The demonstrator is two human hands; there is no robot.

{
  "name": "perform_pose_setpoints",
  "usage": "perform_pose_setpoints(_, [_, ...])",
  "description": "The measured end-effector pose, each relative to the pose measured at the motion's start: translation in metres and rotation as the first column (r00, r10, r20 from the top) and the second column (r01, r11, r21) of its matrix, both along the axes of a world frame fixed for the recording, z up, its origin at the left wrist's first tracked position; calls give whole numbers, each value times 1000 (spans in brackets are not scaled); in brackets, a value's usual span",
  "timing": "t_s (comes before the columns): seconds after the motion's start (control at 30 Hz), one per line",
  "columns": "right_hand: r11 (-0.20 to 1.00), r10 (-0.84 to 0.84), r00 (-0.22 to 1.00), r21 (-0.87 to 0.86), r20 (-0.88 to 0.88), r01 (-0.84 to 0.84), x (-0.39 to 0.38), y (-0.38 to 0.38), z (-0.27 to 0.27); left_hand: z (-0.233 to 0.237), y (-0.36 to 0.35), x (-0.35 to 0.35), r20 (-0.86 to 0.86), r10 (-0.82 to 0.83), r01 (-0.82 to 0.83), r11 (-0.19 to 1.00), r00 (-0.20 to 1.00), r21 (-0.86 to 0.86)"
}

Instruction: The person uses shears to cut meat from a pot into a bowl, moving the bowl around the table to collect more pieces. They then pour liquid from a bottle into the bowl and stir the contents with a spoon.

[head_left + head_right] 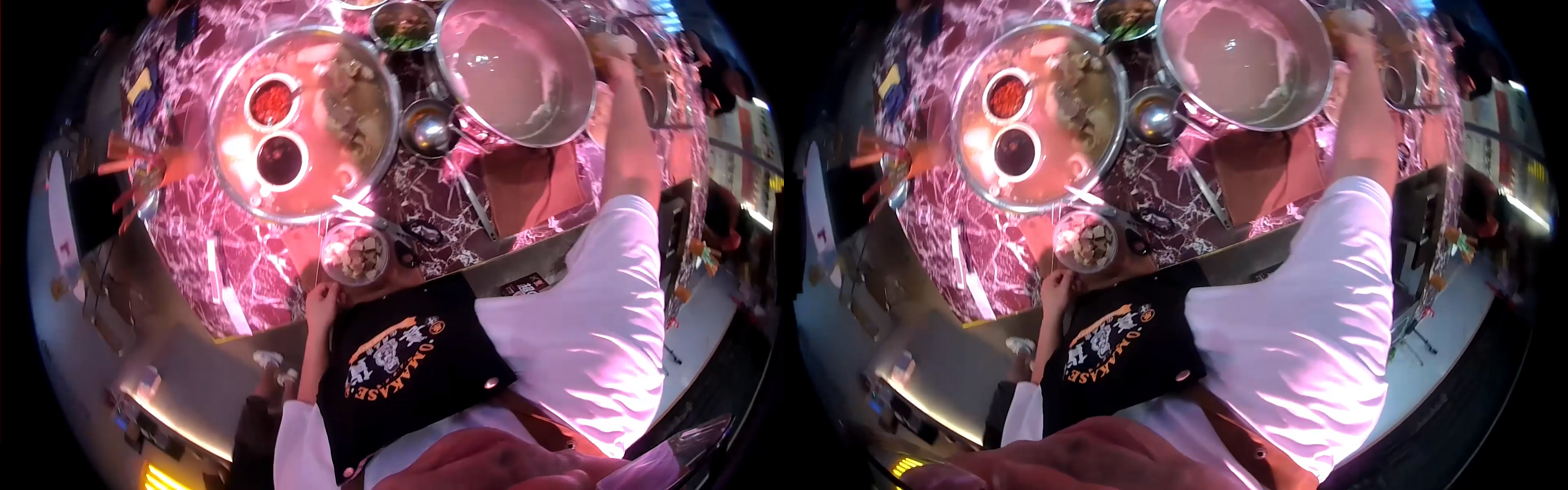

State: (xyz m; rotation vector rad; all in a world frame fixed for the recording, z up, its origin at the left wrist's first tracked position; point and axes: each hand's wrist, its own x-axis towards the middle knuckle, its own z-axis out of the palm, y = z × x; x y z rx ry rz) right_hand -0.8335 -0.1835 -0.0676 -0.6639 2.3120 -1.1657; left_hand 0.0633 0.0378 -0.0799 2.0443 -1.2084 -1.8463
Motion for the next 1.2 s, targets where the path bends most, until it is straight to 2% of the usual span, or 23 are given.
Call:
perform_pose_setpoints(0.07, [993, 96, 977, 81, -190, -82, 8, 1, 11, 1, -2, -3, 68, 0, -2, 1000, 998, 30])
perform_pose_setpoints(0.1, [999, 27, 978, -34, -207, -35, 5, 6, 9, 0, -2, -3, 26, 72, -73, 995, 997, 69])
perform_pose_setpoints(0.13, [989, -47, 976, -147, -214, 16, 8, 12, 8, 4, -5, -5, 38, 30, -32, 998, 999, 59])
perform_pose_setpoints(0.2, [942, -5, 997, -334, -80, -22, 31, 31, 44, 2, -3, -4, 37, 35, -37, 998, 999, 52])
perform_pose_setpoints(0.27, [949, 32, 970, -296, -240, -105, 76, 64, 103, 4, -4, -5, 4, 53, -53, 998, 999, 45])
perform_pose_setpoints(0.3, [971, 59, 918, -191, -391, -144, 107, 83, 141, 2, -5, -3, -38, 61, -60, 997, 997, 46])
perform_pose_setpoints(0.33, [984, 106, 843, -68, -527, -166, 144, 104, 173, -13, -3, 7, 39, -141, 144, 987, 989, -73])
perform_pose_setpoints(0.37, [984, 127, 844, -42, -521, -174, 183, 129, 194, -2, -11, 5, 87, -246, 255, 960, 966, -119])
perform_pose_setpoints(0.4, [930, 157, 931, -268, -331, -252, 225, 149, 208, -5, -6, 8, 90, -248, 263, 926, 965, -272])
perform_pose_setpoints(0.43, [829, 227, 965, -494, -129, -261, 264, 157, 212, -24, -2, 16, -168, -154, 119, 972, 974, -203])
perform_pose_setpoints(0.47, [843, 234, 972, -492, -29, -217, 304, 170, 197, -37, -1, 24, -293, -179, 158, 983, 939, -94])
perform_pose_setpoints(0.5, [849, 233, 971, -498, 55, -176, 340, 187, 176, -25, 0, 18, -255, -66, 61, 998, 965, -29])
perform_pose_setpoints(0.53, [881, 334, 942, -343, -39, -327, 366, 203, 153, -18, -4, 20, -267, -54, 45, 998, 962, -39])
perform_pose_setpoints(0.57, [901, 430, 902, -43, -46, -432, 416, 215, 151, -12, -4, 22, -291, -93, 84, 996, 952, -41])
perform_pose_setpoints(0.6, [901, 434, 899, -28, 53, -433, 456, 231, 126, -8, -2, 26, -314, -133, 126, 991, 940, -44])
perform_pose_setpoints(0.67, [783, 565, 724, 19, 397, -621, 510, 244, 107, 0, 7, 37, -333, -121, 105, 992, 935, -66])
perform_pose_setpoints(0.73, [505, 797, 535, 176, 281, -845, 543, 241, 103, 8, 12, 48, -336, -73, 31, 991, 939, -130])
perform_pose_setpoints(0.77, [499, 802, 533, 186, 269, -846, 561, 231, 113, 4, 17, 56, -349, -10, -39, 990, 937, -135])
perform_pose_setpoints(0.83, [71, 898, 324, 630, 297, -773, 590, 202, 143, -3, 27, 76, -365, 29, -99, 980, 931, -175])
perform_pose_setpoints(0.87, [63, 904, 316, 640, 289, -766, 595, 192, 142, -7, 32, 86, -365, 66, -149, 967, 929, -206])
perform_pose_setpoints(0.9, [-4, 912, 269, 662, 310, -749, 599, 180, 140, -8, 37, 94, -480, 128, -254, 945, 868, -207])
perform_pose_setpoints(0.93, [-71, 916, 223, 681, 334, -729, 604, 173, 139, -9, 42, 103, -487, 139, -268, 941, 862, -206])
perform_pose_setpoints(1.2, [-110, 907, 231, 728, 352, -677, 618, 168, 165, -7, 78, 143, -397, 353, -465, 855, 847, -232])
